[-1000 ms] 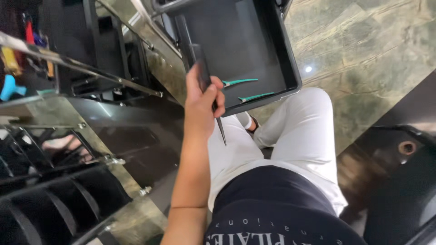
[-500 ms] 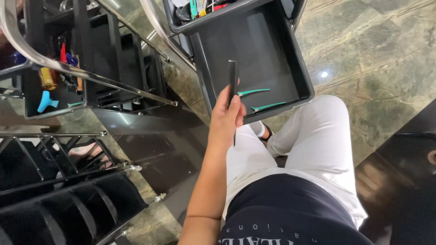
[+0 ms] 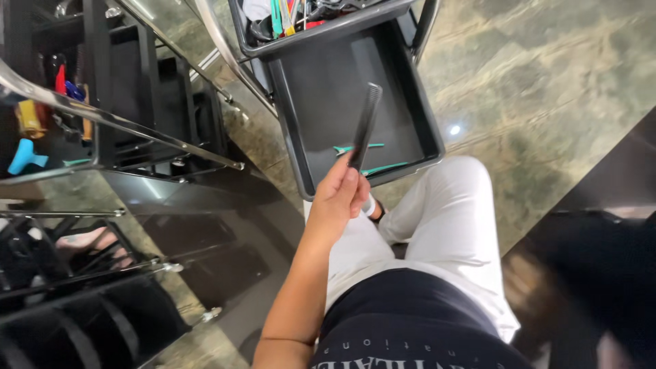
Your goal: The person wipes several hairdressing tools with a dark cloth, including a green hair clip, a black comb, a black hair clip, and a yellow hair clip. Each item is wiped and placed into a black tray on a rolling cart.
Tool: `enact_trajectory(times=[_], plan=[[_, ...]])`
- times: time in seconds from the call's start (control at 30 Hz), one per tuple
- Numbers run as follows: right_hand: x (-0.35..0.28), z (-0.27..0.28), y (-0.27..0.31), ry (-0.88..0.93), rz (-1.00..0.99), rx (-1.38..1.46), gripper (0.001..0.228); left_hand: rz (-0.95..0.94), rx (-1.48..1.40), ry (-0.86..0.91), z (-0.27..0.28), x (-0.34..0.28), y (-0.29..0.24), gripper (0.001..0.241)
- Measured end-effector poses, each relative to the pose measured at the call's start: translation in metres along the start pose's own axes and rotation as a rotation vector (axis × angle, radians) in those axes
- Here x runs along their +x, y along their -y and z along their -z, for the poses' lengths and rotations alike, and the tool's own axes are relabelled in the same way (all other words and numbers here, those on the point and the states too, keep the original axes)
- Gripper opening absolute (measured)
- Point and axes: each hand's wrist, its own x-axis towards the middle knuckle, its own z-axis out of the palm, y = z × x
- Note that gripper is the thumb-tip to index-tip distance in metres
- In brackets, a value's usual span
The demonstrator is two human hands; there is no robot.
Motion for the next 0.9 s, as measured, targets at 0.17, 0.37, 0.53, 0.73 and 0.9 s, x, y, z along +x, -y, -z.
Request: enact_trajectory(times=[0.17, 0.37, 0.53, 0.73, 0.9], plan=[[-0.008, -0.155, 0.042, -0.455, 0.979, -0.354, 0.023, 0.173, 0.028, 0.152, -0.026, -0.007, -0.01, 0.051], [0.065, -0.182, 0.025, -0.406, 0.913, -0.144, 0.033, -0.039, 0.037, 0.099, -0.024, -0.017, 0.035, 0.038], [0.04, -0.215, 0.024, -0.389, 0.964, -0.146, 0.037, -0.056, 0.406, 0.086, -0.003, -0.008, 0.063, 0.026], [0.056, -0.166, 0.001, -0.523, 0.746, -0.157, 0.034, -0.308, 0.877, -0.028, -0.03, -0.016, 0.002, 0.044], [0.024, -0.174, 0.029, -0.6, 0.557, -0.12, 0.032, -0.394, 0.97, -0.129, -0.016, -0.001, 0.037, 0.047]])
